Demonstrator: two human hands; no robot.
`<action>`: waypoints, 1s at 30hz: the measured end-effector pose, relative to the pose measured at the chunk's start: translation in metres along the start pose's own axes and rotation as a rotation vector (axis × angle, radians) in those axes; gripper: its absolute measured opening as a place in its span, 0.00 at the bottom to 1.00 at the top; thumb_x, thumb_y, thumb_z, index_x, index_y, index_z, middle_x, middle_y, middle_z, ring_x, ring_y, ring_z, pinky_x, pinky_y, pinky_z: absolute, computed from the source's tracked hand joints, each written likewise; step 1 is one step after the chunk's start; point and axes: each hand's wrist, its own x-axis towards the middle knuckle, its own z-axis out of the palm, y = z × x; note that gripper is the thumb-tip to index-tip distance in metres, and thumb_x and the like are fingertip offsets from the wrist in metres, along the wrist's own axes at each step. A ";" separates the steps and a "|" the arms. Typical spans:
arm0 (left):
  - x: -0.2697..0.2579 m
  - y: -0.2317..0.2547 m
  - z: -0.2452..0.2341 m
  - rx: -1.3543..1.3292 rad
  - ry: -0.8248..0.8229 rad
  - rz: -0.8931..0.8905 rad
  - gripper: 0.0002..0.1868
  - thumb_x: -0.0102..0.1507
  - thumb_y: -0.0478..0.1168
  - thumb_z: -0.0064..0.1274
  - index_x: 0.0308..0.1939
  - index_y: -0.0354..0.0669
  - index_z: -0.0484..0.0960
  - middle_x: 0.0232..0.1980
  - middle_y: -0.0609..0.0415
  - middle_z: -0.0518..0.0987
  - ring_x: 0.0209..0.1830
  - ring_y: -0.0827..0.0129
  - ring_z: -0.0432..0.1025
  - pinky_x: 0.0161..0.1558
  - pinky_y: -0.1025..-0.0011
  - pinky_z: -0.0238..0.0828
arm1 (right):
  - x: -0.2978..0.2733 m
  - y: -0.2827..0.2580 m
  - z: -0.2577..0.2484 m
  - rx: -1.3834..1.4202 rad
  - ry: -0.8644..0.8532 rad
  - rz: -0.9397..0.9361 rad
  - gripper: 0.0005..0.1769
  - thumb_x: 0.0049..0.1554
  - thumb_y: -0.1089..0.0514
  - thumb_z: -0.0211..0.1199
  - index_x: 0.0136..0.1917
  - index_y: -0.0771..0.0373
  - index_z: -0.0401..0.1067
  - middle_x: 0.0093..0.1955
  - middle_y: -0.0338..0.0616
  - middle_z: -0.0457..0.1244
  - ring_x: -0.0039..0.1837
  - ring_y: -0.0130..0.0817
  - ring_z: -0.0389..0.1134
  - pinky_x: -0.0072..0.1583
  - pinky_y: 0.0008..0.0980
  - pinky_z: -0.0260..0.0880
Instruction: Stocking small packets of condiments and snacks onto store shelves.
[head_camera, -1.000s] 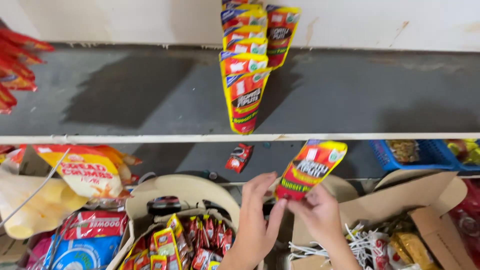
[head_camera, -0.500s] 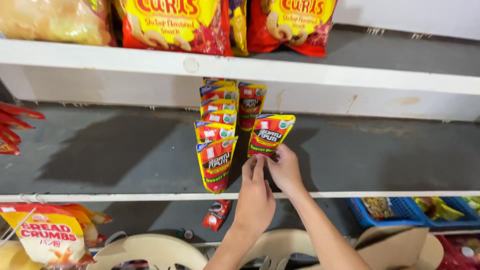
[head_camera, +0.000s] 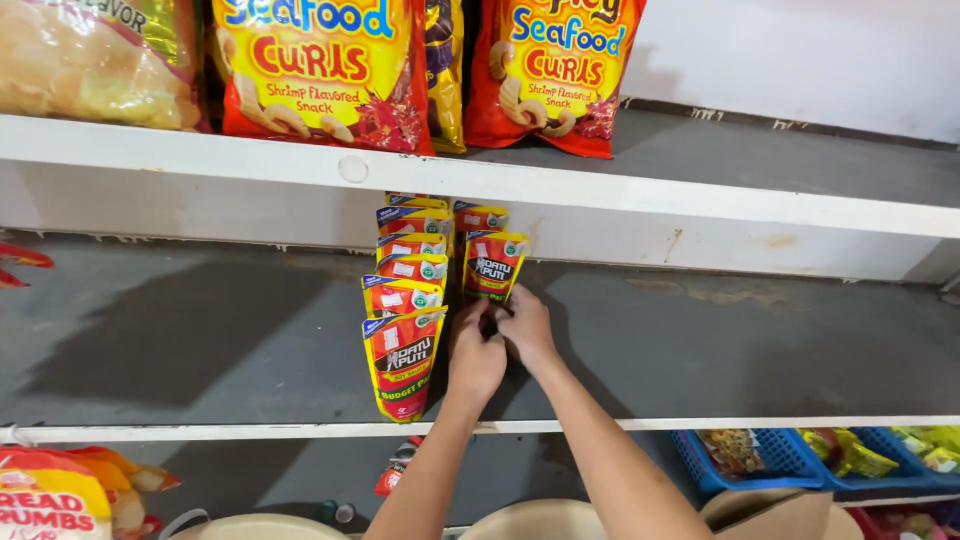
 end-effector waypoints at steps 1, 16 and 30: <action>-0.001 0.005 -0.001 -0.005 0.002 -0.004 0.31 0.55 0.29 0.48 0.65 0.33 0.72 0.67 0.37 0.72 0.67 0.49 0.68 0.68 0.62 0.61 | 0.002 -0.001 0.002 -0.005 -0.004 0.001 0.24 0.50 0.74 0.58 0.60 0.65 0.72 0.53 0.49 0.73 0.57 0.34 0.75 0.57 0.33 0.73; 0.015 0.002 -0.007 -0.036 -0.074 -0.145 0.40 0.54 0.34 0.54 0.72 0.38 0.64 0.74 0.43 0.66 0.76 0.57 0.59 0.73 0.66 0.53 | 0.010 -0.026 0.018 -0.092 0.052 0.082 0.15 0.53 0.67 0.66 0.55 0.65 0.73 0.48 0.51 0.73 0.53 0.36 0.76 0.53 0.33 0.73; 0.011 0.001 -0.009 0.077 -0.110 -0.059 0.41 0.57 0.35 0.52 0.74 0.34 0.59 0.77 0.40 0.61 0.79 0.54 0.55 0.75 0.66 0.46 | 0.022 0.020 0.023 -0.146 0.093 0.027 0.28 0.43 0.76 0.62 0.58 0.64 0.70 0.50 0.54 0.71 0.56 0.45 0.74 0.57 0.38 0.73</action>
